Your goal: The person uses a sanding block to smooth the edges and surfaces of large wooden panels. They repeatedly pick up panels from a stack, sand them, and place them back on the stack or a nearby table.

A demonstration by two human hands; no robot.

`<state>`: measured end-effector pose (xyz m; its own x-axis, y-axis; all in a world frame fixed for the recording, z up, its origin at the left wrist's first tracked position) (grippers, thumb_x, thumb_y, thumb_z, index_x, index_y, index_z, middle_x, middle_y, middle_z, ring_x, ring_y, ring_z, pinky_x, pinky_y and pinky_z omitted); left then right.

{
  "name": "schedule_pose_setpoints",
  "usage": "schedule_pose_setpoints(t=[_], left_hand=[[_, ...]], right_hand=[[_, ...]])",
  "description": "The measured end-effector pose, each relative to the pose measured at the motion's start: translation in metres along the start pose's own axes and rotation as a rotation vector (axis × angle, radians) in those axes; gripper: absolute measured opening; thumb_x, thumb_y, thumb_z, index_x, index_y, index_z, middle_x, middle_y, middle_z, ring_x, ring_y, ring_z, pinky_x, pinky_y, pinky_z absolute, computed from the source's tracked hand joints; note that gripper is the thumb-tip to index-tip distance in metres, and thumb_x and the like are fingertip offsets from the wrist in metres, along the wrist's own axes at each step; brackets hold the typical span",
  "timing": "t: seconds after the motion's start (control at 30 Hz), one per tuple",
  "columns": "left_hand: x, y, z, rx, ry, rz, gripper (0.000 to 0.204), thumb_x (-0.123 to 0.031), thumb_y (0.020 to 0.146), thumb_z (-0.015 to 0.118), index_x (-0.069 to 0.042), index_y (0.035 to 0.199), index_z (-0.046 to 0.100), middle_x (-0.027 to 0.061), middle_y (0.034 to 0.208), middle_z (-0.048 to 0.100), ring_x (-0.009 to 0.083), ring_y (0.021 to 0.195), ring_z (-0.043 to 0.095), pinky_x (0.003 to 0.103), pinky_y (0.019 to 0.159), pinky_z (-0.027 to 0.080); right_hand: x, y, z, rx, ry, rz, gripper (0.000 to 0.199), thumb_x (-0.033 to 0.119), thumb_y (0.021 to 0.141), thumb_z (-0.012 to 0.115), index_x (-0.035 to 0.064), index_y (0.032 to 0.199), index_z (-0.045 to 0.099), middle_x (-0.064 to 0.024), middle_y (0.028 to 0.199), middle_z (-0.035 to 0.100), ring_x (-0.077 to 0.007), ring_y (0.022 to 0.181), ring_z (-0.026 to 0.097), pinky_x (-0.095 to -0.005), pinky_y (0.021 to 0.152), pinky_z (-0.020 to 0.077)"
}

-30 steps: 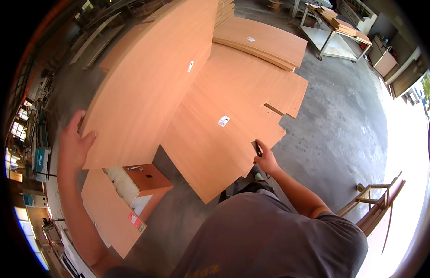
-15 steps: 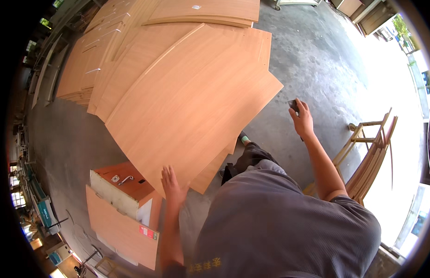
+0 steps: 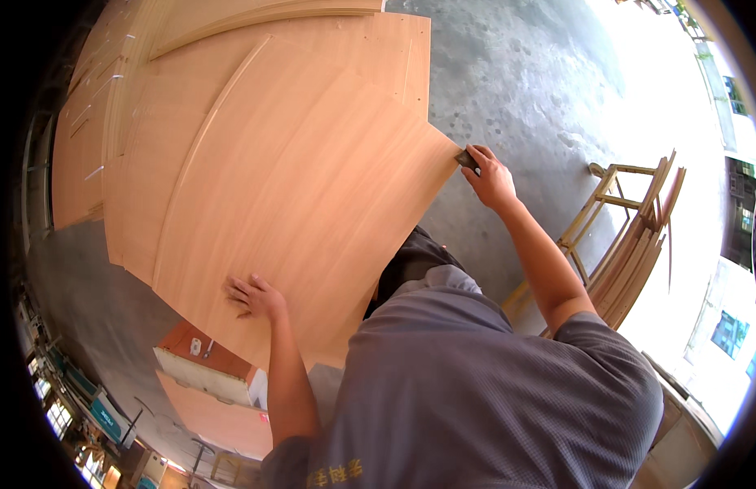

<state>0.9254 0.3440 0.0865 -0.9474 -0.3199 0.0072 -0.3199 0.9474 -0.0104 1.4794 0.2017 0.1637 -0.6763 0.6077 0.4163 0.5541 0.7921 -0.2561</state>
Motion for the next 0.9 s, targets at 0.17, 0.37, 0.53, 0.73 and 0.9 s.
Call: schedule_pose_setpoints(t=[0.17,0.37,0.53,0.73,0.9], left_hand=[[0.002,-0.012,-0.010,-0.031,0.003,0.008,0.068,-0.049,0.100,0.035,-0.014,0.156,0.019,0.0131,0.164,0.010,0.0437,0.148,0.011,0.076,0.105,0.013],[-0.011,-0.014,-0.021,-0.021,-0.042,0.056,0.070,-0.046,0.100,0.037,-0.009,0.156,0.019,0.0161,0.163,0.010,0.0452,0.148,0.009,0.073,0.107,0.011],[-0.011,-0.014,-0.025,0.010,-0.052,0.045,0.070,-0.046,0.099,0.038,-0.008,0.156,0.018,0.0160,0.163,0.009,0.0447,0.148,0.007,0.070,0.110,0.008],[-0.016,-0.017,-0.031,0.015,-0.060,0.041,0.070,-0.042,0.097,0.040,-0.011,0.157,0.018,0.0143,0.163,0.012,0.0428,0.149,0.007,0.067,0.113,0.005],[-0.021,-0.016,-0.036,0.067,-0.070,0.013,0.074,-0.040,0.094,0.046,-0.009,0.156,0.019,0.0150,0.163,0.012,0.0422,0.149,0.007,0.066,0.114,0.003]], right_hand=[[0.031,0.039,-0.004,0.138,-0.030,-0.078,0.051,0.024,0.087,0.065,0.0097,0.135,0.054,-0.0071,0.127,0.060,-0.0313,0.105,0.063,-0.0415,0.088,0.0516],[0.135,0.148,0.011,0.228,-0.070,-0.161,0.049,0.022,0.087,0.065,0.0087,0.133,0.055,-0.0085,0.122,0.062,-0.0327,0.104,0.063,-0.0431,0.087,0.0519],[0.242,0.280,0.047,0.218,-0.051,-0.362,0.035,0.024,0.086,0.066,0.0141,0.120,0.063,-0.0101,0.119,0.064,-0.0328,0.108,0.061,-0.0434,0.087,0.0520],[0.329,0.380,0.049,0.246,-0.143,-0.576,0.050,0.031,0.086,0.068,0.0188,0.133,0.059,-0.0069,0.127,0.062,-0.0276,0.116,0.059,-0.0404,0.095,0.0485],[0.333,0.448,0.064,0.467,-0.065,-0.839,0.052,0.003,0.081,0.074,0.0118,0.131,0.060,-0.0119,0.131,0.059,-0.0279,0.116,0.058,-0.0370,0.098,0.0469]])
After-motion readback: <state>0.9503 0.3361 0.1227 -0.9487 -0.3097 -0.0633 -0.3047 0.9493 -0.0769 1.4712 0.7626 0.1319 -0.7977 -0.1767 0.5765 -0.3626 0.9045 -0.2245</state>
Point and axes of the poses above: each hand's wrist, its own y-axis towards the middle knuckle, its own z-axis out of the palm, x = y × z, the point moved 3 cm from there along y, towards the middle knuckle
